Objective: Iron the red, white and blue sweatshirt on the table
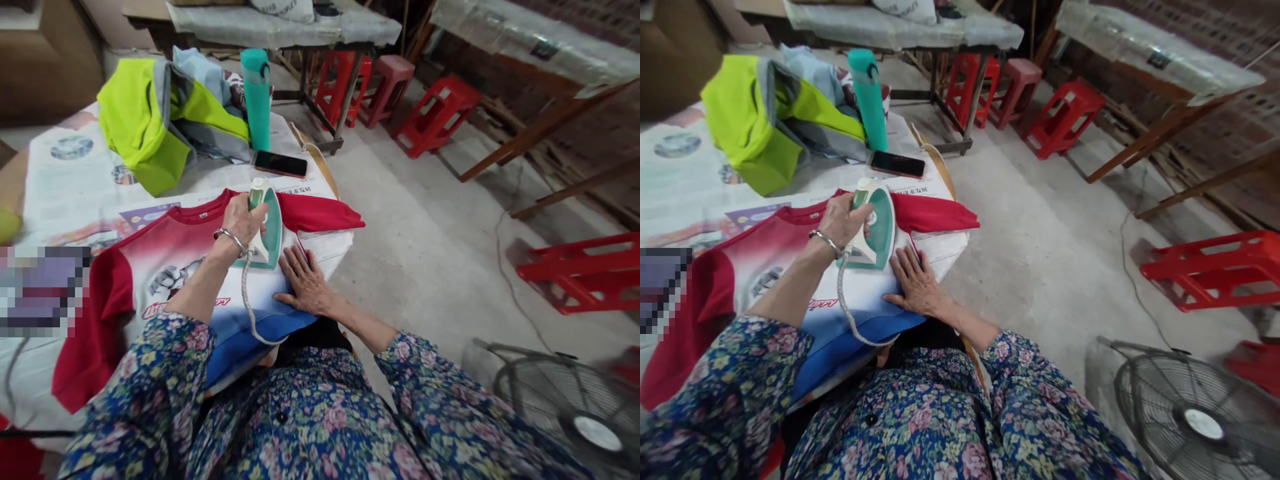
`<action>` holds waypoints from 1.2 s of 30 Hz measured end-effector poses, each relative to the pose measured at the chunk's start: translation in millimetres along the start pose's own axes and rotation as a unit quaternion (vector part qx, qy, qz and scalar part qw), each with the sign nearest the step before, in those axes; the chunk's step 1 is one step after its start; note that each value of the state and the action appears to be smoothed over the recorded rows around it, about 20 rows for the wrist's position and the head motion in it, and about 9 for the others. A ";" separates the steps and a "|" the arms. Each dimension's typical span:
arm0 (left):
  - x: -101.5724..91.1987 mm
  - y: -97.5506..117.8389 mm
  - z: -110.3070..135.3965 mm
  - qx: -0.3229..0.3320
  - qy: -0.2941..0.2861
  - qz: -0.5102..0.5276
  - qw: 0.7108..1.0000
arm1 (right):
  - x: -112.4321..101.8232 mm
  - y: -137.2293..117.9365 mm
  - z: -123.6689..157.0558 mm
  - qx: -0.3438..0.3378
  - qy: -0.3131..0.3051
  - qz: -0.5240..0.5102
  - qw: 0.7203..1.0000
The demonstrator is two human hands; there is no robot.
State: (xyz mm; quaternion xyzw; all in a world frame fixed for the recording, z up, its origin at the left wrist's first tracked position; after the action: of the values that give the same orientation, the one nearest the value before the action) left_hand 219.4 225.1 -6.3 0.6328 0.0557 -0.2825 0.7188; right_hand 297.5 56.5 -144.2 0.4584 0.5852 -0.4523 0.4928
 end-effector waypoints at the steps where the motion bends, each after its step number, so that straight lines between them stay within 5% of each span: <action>1: -3.3 0.8 -2.2 -0.008 0.013 -0.011 1.000 | 0.1 0.1 -0.6 0.002 -0.001 -0.001 1.000; 9: -83.8 3.2 18.4 -0.064 0.144 -0.078 0.984 | -3.9 -2.5 -8.8 0.018 -0.006 -0.003 1.000; 13: -96.3 -10.3 43.4 -0.069 0.122 -0.102 0.985 | -6.3 -2.6 -10.3 0.020 -0.021 -0.012 1.000; 26: -25.4 -44.1 129.2 0.076 -0.136 -0.119 0.981 | -40.5 78.9 -77.8 0.022 -0.071 -0.067 0.995; 36: 14.4 -44.7 139.8 0.098 -0.290 -0.089 0.948 | -37.3 95.8 -124.4 -0.083 -0.104 -0.166 0.977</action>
State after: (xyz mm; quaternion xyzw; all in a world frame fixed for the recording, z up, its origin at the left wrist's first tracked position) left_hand 171.3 86.9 -24.8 0.5836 -0.1271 -0.5207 0.6101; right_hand 374.9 191.6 -101.6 0.2630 0.6345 -0.5223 0.5054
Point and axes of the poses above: each hand's wrist, its own z-axis away from the middle knuckle, its own x-axis out of the palm, y = z × x, the point moved 9 cm from there along -z, towards the middle knuckle, and after that the axes turned 7 degrees about z, right-handed, at the moved point
